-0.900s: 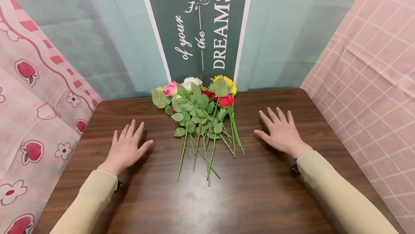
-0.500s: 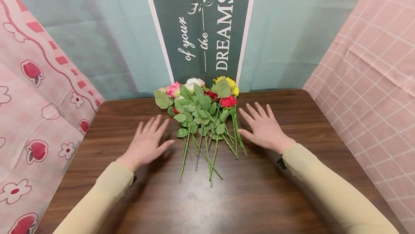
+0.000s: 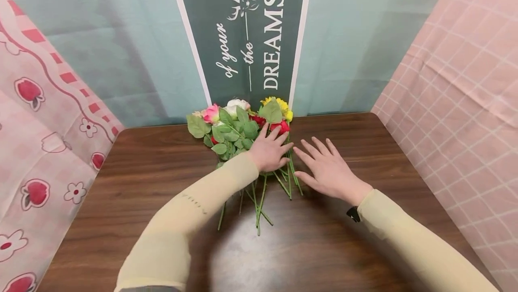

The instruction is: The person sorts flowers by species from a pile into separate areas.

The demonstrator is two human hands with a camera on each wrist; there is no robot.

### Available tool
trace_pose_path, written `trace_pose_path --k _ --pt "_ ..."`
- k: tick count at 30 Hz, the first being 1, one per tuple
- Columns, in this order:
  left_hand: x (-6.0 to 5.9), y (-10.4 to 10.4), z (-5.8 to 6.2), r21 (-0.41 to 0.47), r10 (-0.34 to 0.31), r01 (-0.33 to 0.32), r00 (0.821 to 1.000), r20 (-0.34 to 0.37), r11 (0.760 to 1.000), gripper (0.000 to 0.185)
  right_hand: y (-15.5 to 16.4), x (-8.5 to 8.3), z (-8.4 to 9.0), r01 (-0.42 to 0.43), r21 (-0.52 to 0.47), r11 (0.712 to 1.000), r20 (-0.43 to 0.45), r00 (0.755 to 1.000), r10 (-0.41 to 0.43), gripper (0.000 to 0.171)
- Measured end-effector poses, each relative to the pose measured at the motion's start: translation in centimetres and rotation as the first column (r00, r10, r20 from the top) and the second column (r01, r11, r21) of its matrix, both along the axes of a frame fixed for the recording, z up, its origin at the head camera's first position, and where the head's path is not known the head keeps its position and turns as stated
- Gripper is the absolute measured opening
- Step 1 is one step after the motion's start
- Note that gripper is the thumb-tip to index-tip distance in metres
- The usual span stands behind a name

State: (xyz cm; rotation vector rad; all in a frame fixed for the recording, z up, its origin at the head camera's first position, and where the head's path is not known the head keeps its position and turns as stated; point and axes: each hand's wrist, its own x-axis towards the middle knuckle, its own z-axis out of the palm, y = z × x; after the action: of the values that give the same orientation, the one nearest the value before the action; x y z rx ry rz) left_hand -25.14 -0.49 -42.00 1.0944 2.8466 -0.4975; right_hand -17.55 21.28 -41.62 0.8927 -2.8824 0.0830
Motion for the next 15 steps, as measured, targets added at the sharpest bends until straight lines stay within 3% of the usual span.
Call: trace_pose_path --k 7,15 --pt "-0.5 1.9 -1.6 -0.103 0.07 -0.066 0.997 0.04 0.992 0.071 1.8 -1.6 -2.2 0.094 -0.006 0.996 0.084 0.992 -0.093 0.078" --pt "0.1 0.2 -2.2 -0.102 0.106 -0.102 0.994 0.029 0.99 0.078 2.5 -2.8 -3.4 0.135 -0.009 0.991 0.142 0.981 -0.132 0.08"
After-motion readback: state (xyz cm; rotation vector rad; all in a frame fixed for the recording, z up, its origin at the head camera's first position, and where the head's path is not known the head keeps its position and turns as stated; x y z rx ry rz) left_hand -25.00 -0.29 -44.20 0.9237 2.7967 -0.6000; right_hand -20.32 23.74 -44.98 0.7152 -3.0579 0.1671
